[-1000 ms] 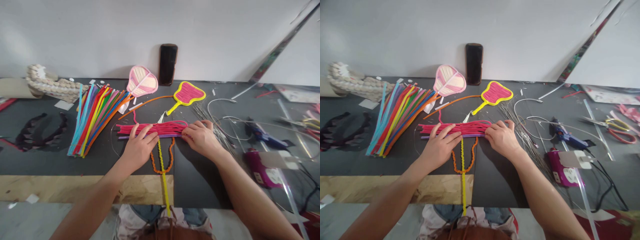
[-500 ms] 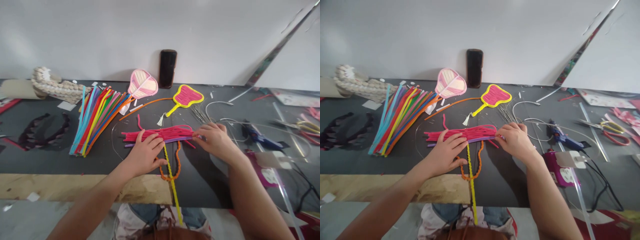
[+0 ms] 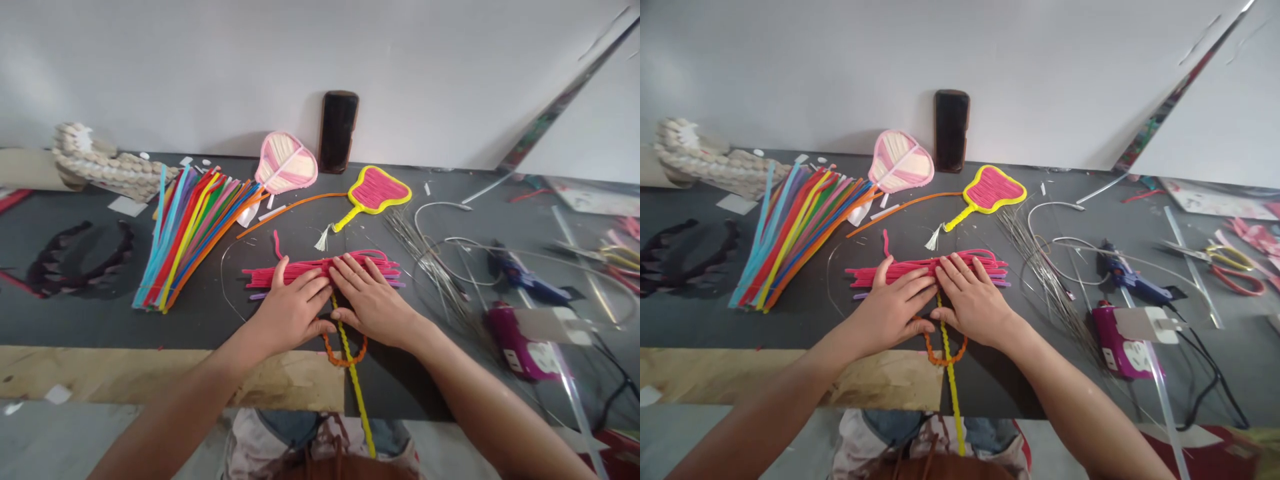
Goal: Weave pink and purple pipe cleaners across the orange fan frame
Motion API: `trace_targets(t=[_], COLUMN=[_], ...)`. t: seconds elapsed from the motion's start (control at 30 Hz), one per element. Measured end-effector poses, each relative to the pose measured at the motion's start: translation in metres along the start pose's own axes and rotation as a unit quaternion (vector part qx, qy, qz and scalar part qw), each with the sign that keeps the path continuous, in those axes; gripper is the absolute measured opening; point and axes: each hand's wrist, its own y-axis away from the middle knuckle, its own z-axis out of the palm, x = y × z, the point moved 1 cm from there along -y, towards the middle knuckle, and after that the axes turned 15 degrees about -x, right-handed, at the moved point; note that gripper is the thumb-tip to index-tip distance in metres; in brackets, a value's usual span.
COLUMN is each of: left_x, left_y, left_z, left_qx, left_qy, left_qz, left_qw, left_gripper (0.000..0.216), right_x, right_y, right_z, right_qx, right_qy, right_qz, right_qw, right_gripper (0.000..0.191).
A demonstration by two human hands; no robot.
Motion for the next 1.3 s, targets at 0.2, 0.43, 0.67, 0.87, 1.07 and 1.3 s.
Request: trace_targets(t=[0.2,0.43,0.67,0.87,1.07,1.3], left_x=[-0.004,-0.014,-0.015,-0.02,-0.037,-0.053], left_y=[0.003,0.005,0.003,0.004,0.011,0.03], left_z=[0.0,-0.001,-0.001,-0.006,-0.018,-0.032], left_qx=[-0.022,-0.016,0.015,0.087,0.169,0.26], left_qy=[0.017,0.043,0.036,0.004,-0.017,-0.04], left_qz=[0.0,0.022,0.022,-0.007,-0.078,-0.235], left_qw=[1.0,0.999,0.999,0.996,0.982,0.935], left_gripper=[0.058,0.042,0.033,0.024,0.02,0.018], right_x=[0.003,0.008,0.008,0.006,0.006,0.007], right_y=[0.002,-0.003,-0.015,-0.016,-0.015,-0.001], right_z=[0.002,-0.002,-0.004,-0.003,-0.003,-0.008], right_qx=[-0.013,0.085,0.209,0.204,0.203,0.31], right_qy=[0.003,-0.035,-0.056,-0.043,-0.031,-0.03], right_qz=[-0.001,-0.012,-0.04,-0.034,-0.028,-0.099], right_qw=[1.0,0.996,0.975,0.977,0.978,0.945], right_gripper=[0.071,0.036,0.016,0.015,0.013,0.014])
